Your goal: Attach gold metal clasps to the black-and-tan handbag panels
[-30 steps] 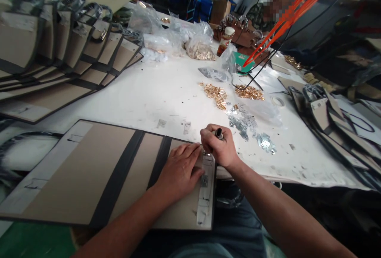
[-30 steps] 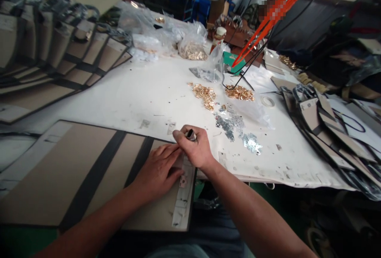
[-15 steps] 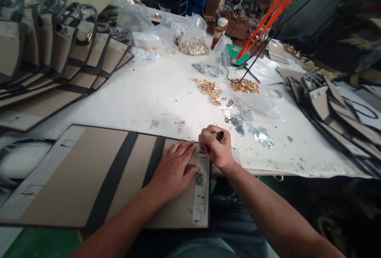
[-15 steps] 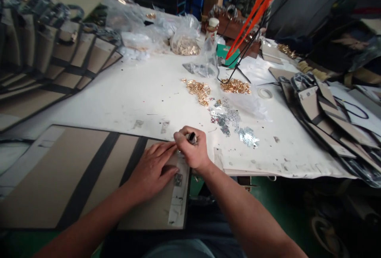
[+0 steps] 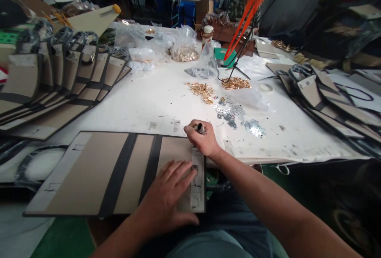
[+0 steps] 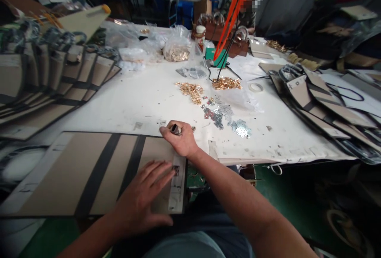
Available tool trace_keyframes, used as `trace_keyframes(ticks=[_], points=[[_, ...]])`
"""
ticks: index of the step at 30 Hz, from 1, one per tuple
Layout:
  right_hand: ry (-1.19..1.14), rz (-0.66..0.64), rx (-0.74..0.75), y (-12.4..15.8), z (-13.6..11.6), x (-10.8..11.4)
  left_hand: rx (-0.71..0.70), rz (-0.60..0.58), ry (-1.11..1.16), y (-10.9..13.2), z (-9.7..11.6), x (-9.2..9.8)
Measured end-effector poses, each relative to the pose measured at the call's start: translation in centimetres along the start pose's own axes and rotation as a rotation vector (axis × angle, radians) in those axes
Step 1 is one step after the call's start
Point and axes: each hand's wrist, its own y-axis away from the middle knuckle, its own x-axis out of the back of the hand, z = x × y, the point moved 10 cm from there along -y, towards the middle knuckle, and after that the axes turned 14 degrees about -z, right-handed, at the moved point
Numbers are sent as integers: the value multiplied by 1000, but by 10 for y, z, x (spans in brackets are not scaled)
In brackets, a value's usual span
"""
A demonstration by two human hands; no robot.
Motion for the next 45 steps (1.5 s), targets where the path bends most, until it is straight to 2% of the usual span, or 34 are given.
trace_keyframes(ticks=[2,4,7,13,19,24,28,38,45], points=[[-17,-3,7,-1,-1,0,-12,-103,-83,7,11,-21],[-36,5,3,-1,-2,1,30,-165,-128,8,10,-36],[-98,38,-17,6,-2,5,69,-199,-119,5,5,-43],[-347,99,-13,46,9,11,57,-194,-83,5,5,-30],[-387,196,-32,77,25,30,59,-211,-54,6,2,-28],[-524,250,34,76,11,39,55,-214,-30,4,-1,-24],[-540,270,17,73,7,36,71,-192,-53,0,-1,-21],[-510,278,12,72,18,28,89,-133,-87,-7,-1,-21],[-709,394,12,67,31,32,74,-151,-61,-5,-4,-27]])
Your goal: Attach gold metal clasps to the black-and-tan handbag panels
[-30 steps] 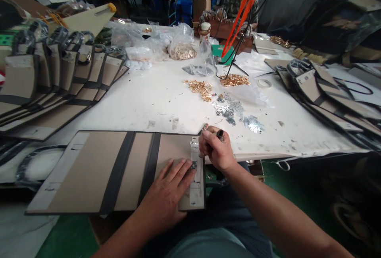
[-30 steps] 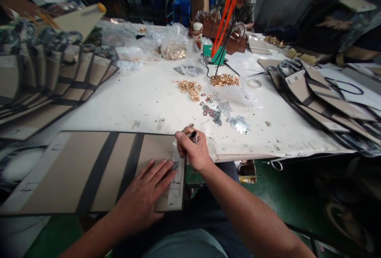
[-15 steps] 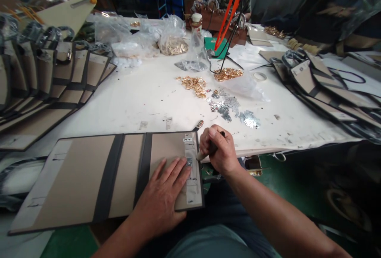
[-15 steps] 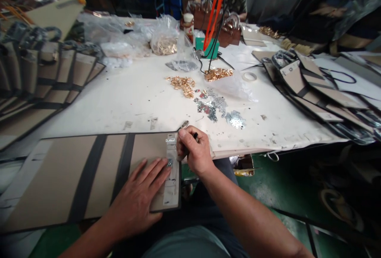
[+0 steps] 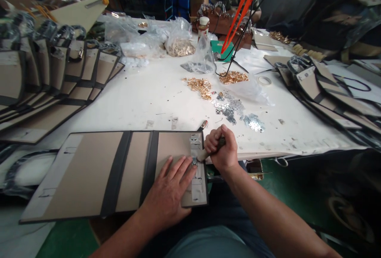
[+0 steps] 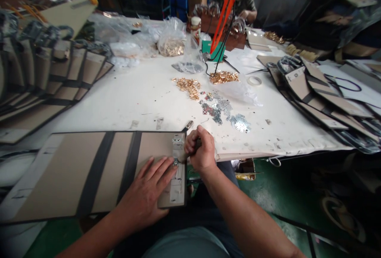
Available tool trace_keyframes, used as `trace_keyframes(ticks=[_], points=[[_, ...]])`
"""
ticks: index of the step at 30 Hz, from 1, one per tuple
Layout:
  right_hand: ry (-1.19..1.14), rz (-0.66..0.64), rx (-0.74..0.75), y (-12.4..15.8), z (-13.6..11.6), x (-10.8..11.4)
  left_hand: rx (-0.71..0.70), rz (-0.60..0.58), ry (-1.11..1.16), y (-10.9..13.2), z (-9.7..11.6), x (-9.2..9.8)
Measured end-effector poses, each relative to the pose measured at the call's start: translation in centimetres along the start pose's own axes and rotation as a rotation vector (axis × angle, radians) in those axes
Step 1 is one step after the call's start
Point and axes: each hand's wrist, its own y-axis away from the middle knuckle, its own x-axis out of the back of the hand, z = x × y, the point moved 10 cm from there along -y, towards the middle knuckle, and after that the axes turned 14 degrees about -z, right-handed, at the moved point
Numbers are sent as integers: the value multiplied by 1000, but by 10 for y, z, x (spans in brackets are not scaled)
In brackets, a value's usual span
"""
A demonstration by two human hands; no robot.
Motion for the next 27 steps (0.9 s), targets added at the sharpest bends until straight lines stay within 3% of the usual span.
trace_keyframes(ticks=[4,9,12,18,24,27], points=[[125,-39,-3,5,8,-11,0,0,23,1,0,1],[607,-307,-106,3,8,-66,26,23,44,4,1,4],[676,-373,-84,1,-5,-86,48,35,60,6,-1,2],[725,-379,-113,6,1,-79,73,31,86,7,-5,-5],[664,-459,-65,5,-3,-108,84,45,84,9,-4,-4],[749,-459,-116,4,2,-104,83,48,89,10,-3,-3]])
